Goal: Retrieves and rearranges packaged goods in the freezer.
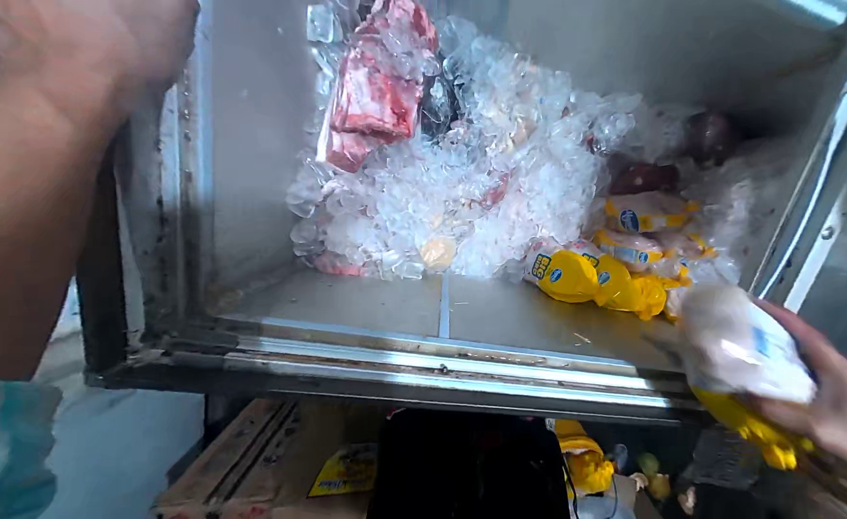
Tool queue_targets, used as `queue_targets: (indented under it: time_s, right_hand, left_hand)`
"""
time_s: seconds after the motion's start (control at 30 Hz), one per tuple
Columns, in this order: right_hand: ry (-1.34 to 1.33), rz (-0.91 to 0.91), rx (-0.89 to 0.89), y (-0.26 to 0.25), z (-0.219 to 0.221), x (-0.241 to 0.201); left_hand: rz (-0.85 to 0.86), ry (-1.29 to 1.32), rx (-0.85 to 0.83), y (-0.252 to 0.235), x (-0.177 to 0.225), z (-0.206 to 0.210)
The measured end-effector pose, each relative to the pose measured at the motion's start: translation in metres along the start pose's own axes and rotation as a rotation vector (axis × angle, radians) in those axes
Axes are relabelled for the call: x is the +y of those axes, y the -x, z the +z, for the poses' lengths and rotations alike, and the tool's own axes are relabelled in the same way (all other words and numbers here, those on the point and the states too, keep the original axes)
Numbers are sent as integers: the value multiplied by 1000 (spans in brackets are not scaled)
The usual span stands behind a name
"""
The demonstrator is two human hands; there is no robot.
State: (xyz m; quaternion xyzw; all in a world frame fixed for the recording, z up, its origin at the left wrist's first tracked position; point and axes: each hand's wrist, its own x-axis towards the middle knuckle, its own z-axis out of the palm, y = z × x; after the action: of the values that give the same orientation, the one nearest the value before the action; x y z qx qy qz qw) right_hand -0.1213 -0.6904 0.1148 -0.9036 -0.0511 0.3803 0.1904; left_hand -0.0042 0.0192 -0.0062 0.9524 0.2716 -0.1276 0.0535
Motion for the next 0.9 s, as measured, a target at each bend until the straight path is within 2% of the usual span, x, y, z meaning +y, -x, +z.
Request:
queue_targets:
  time_s: [0.1,0.17,0.3,0.37,0.43,0.5,0.6,0.7,0.9]
  right_hand:
    - [402,17,-181,-101,32,-72]
    - [585,71,-314,-165,89,-100]
    - [644,-4,-428,-267,247,-82]
    - [619,-20,-448,-299,287,-96]
    - [601,-10,-474,-309,296,-106]
    - [562,-30,-474,-292,296,-90]
    - [506,-147,-381,-272,285,-65]
    - [476,-185,-381,-261,284,-61]
    - [553,-178,-382,-280,292,-69]
  left_hand:
    - [30,-36,108,-36,-34,26]
    - [29,-5,110,-36,-32,26]
    - [3,44,74,-8,-3,-8]
    - [11,42,70,-10,-3,-10]
    - [36,27,98,-18,-13,-1]
    - [65,35,86,-14,-15,8]
    - [1,84,26,-9,-2,-16]
    - [-36,109,15,-5,2,-21]
    - [-37,128,31,-3,5,-22]
